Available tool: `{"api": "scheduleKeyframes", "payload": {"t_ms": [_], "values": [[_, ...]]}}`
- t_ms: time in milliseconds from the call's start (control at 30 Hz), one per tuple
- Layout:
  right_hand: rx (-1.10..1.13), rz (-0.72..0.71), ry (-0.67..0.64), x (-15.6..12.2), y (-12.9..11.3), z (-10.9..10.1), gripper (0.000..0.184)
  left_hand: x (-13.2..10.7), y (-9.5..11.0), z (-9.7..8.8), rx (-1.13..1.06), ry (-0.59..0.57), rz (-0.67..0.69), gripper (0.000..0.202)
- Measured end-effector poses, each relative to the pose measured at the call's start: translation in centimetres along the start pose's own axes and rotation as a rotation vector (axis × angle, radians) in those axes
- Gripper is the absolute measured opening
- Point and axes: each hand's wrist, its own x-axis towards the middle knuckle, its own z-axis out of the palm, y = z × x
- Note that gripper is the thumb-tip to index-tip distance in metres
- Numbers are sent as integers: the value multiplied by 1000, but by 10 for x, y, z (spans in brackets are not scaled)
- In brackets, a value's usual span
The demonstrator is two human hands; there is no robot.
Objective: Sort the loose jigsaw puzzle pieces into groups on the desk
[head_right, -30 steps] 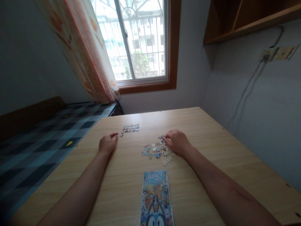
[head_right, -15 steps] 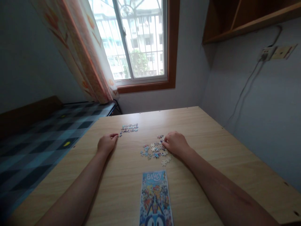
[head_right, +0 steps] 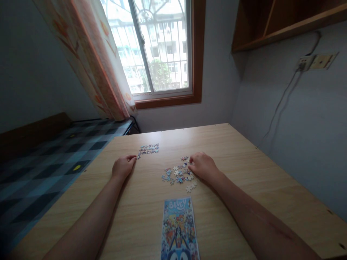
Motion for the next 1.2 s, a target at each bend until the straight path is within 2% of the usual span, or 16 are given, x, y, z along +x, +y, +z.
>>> {"api": "scheduleKeyframes", "payload": {"t_ms": [300,600,800,933,1067,1133,1200], "values": [[81,63,-14,-1,2,7,19,-1,-1,2,7,7,12,30],[145,17,175,0,-2,7,19,0,-3,6,3,20,17,29],[271,-184,194,-6,-15,7,18,-1,-2,6,1,17,5,28],[317,-373,130,-21,-46,9,17,-2,1,4,-51,37,-9,28],[254,-619,16,-33,-75,23,18,-3,2,1,-185,108,-88,28],[202,-661,24,-33,-78,28,18,-4,3,0,-214,150,-79,28],[162,-613,92,-30,-73,26,21,-5,4,-2,-203,185,-25,28]]}}
